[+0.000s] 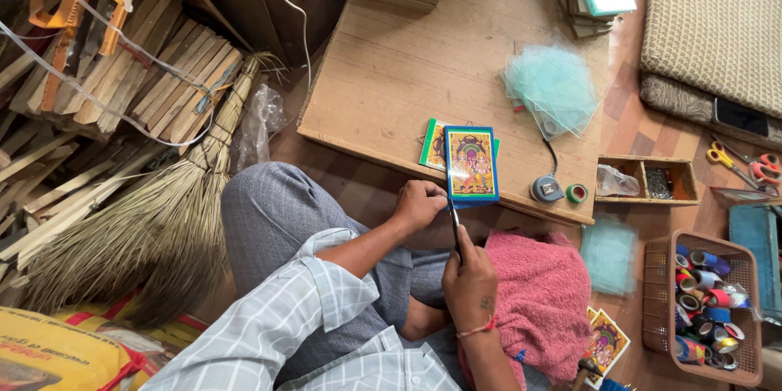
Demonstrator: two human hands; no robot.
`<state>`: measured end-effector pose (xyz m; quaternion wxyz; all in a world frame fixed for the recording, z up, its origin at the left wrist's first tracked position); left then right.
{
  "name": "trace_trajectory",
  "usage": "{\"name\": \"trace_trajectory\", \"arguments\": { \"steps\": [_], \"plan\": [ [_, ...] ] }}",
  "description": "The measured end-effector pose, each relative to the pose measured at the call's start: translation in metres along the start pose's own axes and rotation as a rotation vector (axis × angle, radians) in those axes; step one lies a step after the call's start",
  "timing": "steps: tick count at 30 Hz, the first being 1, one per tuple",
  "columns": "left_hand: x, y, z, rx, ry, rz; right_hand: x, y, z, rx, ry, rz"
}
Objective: The person sits on the floor at a low table and applies blue tape around the edges of small printed picture cards, pressing the tape down and trimming it. They work on one card at a time, set finished cards aside, and pick up the next card from a stack.
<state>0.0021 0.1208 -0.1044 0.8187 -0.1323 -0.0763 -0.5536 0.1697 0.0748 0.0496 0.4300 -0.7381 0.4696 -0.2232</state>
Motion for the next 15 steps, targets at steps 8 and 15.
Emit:
{"name": "trace_trajectory", "arguments": {
  "steps": [8, 15],
  "plan": [
    [0.011, -0.019, 0.016, -0.086, 0.039, 0.156, 0.017, 0.009, 0.009, -0.034, 0.141, -0.075],
    [-0.01, -0.075, 0.098, -0.394, 0.443, 0.384, 0.01, 0.012, -0.01, 0.039, -0.097, 0.005]
  ]
}}
Point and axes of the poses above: each hand's wrist, its own x-axis away from the middle knuckle, its own y-axis out of the palm, z = x × y, the point moved 10 cm from there along -x, towards the middle knuckle, and after that the axes turned 6 degrees about -z, right-handed, at the moved point
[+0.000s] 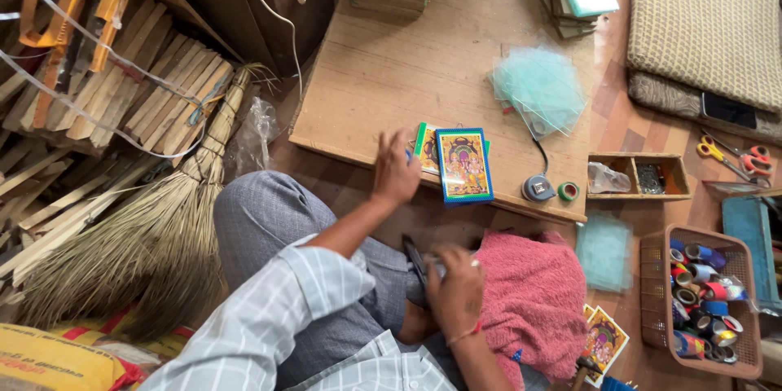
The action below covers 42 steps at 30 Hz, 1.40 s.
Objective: The person sits on the floor at a low table and applies blue tape around the edges of small printed picture cards, pressing the tape down and trimming it. They work on one card at a time, set finished cards aside, and pick up the next card from a stack.
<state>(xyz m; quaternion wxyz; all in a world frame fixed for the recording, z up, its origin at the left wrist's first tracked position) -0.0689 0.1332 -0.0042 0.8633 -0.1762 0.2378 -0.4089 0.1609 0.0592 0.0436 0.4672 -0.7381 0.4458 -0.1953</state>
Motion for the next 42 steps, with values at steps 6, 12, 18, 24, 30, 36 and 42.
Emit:
{"name": "trace_trajectory", "arguments": {
  "steps": [6, 12, 18, 24, 30, 36, 42],
  "plan": [
    [-0.042, -0.03, -0.031, -0.392, -0.128, -0.006, -0.084, -0.01, 0.023, 0.085, -0.01, 0.266],
    [-0.029, -0.032, -0.013, -0.424, -0.122, 0.095, -0.09, 0.01, 0.02, 0.312, -0.001, 0.322],
    [-0.02, -0.038, 0.009, -0.32, -0.08, 0.151, -0.064, 0.01, 0.054, -0.09, 0.139, 0.51],
    [-0.014, -0.043, 0.028, -0.164, -0.019, 0.191, -0.044, 0.173, 0.13, -1.817, 1.051, 0.257],
    [-0.015, -0.047, 0.036, -0.053, 0.072, 0.179, -0.091, 0.192, 0.144, -1.992, 0.981, 0.311],
    [-0.019, -0.013, 0.047, 0.182, 0.172, 0.066, -0.09, 0.079, 0.139, -1.676, 0.587, 0.455],
    [-0.011, 0.043, 0.011, 0.882, -0.254, -0.103, -0.086, 0.012, 0.102, -1.591, 0.335, 0.479]
  ]
}}
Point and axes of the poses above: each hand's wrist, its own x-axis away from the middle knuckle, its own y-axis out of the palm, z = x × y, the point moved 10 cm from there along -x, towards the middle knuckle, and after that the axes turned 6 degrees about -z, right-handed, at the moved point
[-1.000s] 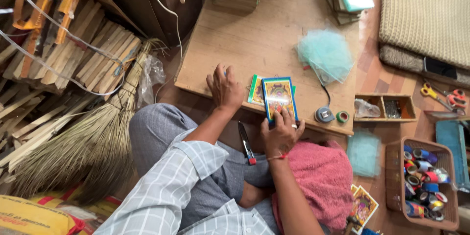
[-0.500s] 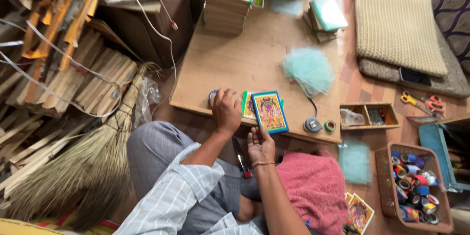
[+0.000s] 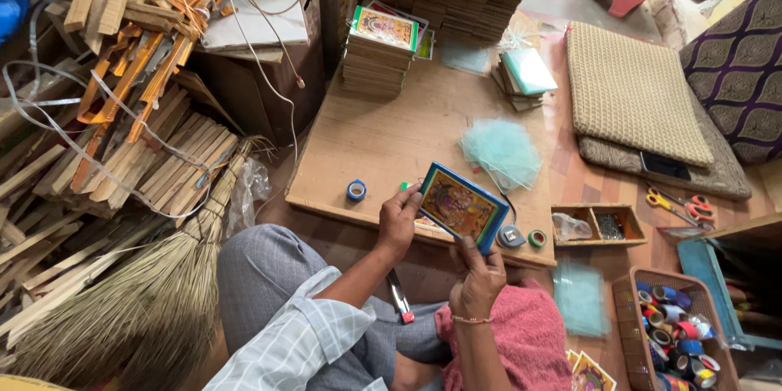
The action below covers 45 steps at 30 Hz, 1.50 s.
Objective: The person sits on the floor at a low table and applies blue tape around the edges of small printed picture cards, pressing the tape down and trimming it. They work on one card at a time, set finished cards aside, and pick up the next card from a stack.
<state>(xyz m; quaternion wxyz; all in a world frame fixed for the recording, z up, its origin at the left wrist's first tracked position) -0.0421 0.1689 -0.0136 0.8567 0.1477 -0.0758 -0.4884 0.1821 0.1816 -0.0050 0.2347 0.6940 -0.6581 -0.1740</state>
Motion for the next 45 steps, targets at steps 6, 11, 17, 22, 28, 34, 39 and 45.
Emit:
{"name": "trace_trajectory", "arguments": {
  "steps": [6, 11, 17, 22, 28, 34, 39, 45],
  "plan": [
    [0.003, 0.002, -0.032, 0.511, -0.318, -0.103, -0.007, 0.003, -0.006, -0.141, 0.069, -0.052],
    [0.009, 0.019, -0.048, 0.8, -0.583, -0.247, -0.025, 0.007, -0.011, -0.184, 0.128, -0.083],
    [-0.022, -0.037, 0.004, -0.014, -0.112, 0.112, -0.062, 0.03, -0.051, 0.241, -0.115, -0.216],
    [-0.017, 0.005, 0.056, 0.02, 0.059, -0.243, -0.077, 0.059, -0.041, 0.542, -0.171, -0.435],
    [-0.014, 0.013, 0.058, -0.062, -0.023, -0.249, -0.072, 0.063, -0.027, 0.483, -0.056, -0.523],
    [-0.016, 0.013, 0.046, 0.056, -0.08, -0.253, -0.067, 0.054, -0.028, 0.422, -0.019, -0.342],
    [-0.015, 0.017, 0.048, 0.063, -0.058, -0.263, -0.07, 0.04, -0.013, 0.244, 0.05, -0.193],
    [-0.006, 0.017, 0.039, 0.183, -0.082, -0.108, -0.071, 0.021, -0.002, 0.208, 0.05, -0.063]
  ]
}}
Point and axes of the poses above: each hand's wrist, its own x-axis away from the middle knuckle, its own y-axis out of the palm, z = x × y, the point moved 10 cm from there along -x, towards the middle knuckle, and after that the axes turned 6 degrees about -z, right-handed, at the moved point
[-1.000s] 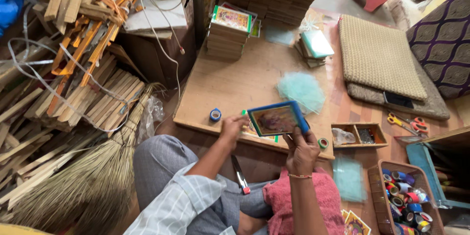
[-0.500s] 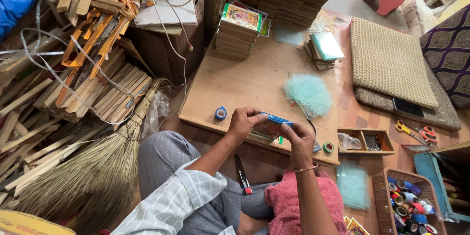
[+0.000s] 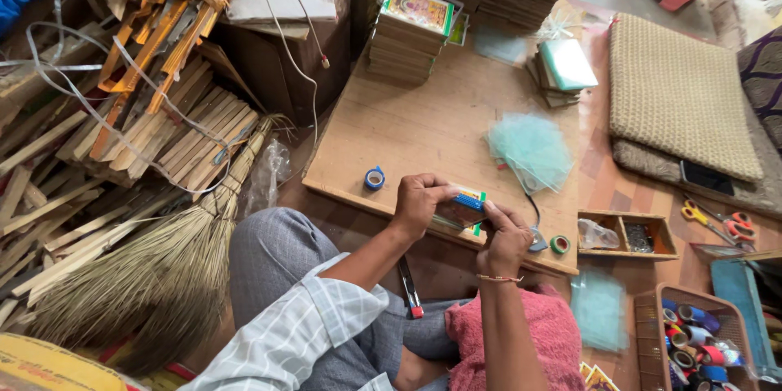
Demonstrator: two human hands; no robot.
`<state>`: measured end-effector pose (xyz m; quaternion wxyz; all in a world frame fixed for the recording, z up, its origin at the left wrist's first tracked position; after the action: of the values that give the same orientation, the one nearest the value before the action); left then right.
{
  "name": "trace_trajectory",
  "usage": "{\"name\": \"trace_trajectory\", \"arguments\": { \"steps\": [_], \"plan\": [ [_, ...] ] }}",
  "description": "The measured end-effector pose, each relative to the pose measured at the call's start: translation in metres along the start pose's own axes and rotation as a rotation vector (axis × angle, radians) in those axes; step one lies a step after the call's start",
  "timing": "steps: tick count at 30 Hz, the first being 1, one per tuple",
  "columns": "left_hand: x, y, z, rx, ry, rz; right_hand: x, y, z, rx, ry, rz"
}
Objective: The person sits on the floor at a low table and applies blue tape around the edges of small printed picture cards, pressing the tape down and trimming it. They work on one card at a time, set finished cards aside, and pick up the next card from a stack.
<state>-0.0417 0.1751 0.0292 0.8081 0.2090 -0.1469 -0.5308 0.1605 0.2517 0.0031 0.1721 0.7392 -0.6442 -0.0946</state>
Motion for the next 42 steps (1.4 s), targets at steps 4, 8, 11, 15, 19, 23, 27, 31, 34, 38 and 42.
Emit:
{"name": "trace_trajectory", "arguments": {
  "steps": [4, 8, 11, 15, 19, 23, 27, 31, 34, 38, 42],
  "plan": [
    [0.005, 0.0, 0.004, -0.056, 0.012, 0.056, 0.0, -0.006, 0.008, -0.062, 0.014, 0.032],
    [0.01, 0.001, 0.015, -0.211, 0.065, 0.1, 0.002, -0.004, 0.007, -0.105, -0.001, 0.092],
    [0.008, 0.003, 0.01, -0.128, 0.005, 0.105, 0.013, 0.007, -0.016, 0.079, -0.112, 0.109],
    [0.003, 0.004, 0.019, -0.319, 0.049, 0.149, 0.077, 0.048, -0.09, 0.813, -0.679, 0.183],
    [0.003, 0.004, 0.007, -0.142, 0.007, 0.137, 0.131, 0.116, -0.103, 1.258, -1.176, -0.169],
    [0.0, 0.003, 0.009, -0.152, 0.002, 0.1, 0.117, 0.124, -0.101, 1.386, -1.19, -0.213],
    [0.002, 0.003, 0.011, -0.103, -0.105, 0.123, 0.096, 0.113, -0.104, 1.358, -1.083, -0.259],
    [0.012, 0.006, 0.034, -0.228, -0.068, 0.151, 0.076, 0.107, -0.109, 1.286, -0.941, -0.33],
    [0.06, 0.046, 0.122, -1.034, 0.866, 0.127, 0.061, 0.11, -0.108, 1.289, -0.883, -0.4],
    [0.035, 0.054, 0.085, -1.056, 0.514, -0.261, 0.048, 0.106, -0.099, 1.318, -0.781, -0.476],
    [0.014, 0.031, 0.064, -0.953, 0.252, -0.218, 0.036, 0.09, -0.096, 1.288, -0.702, -0.387]
  ]
}}
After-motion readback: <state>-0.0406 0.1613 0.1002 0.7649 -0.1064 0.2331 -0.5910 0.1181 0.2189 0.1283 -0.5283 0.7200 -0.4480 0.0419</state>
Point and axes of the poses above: each hand's wrist, its own x-axis away from the middle knuckle, its own y-axis out of the palm, z = x × y, the point moved 10 cm from there along -x, towards the middle knuckle, and after that the axes turned 6 degrees about -z, right-handed, at the moved point
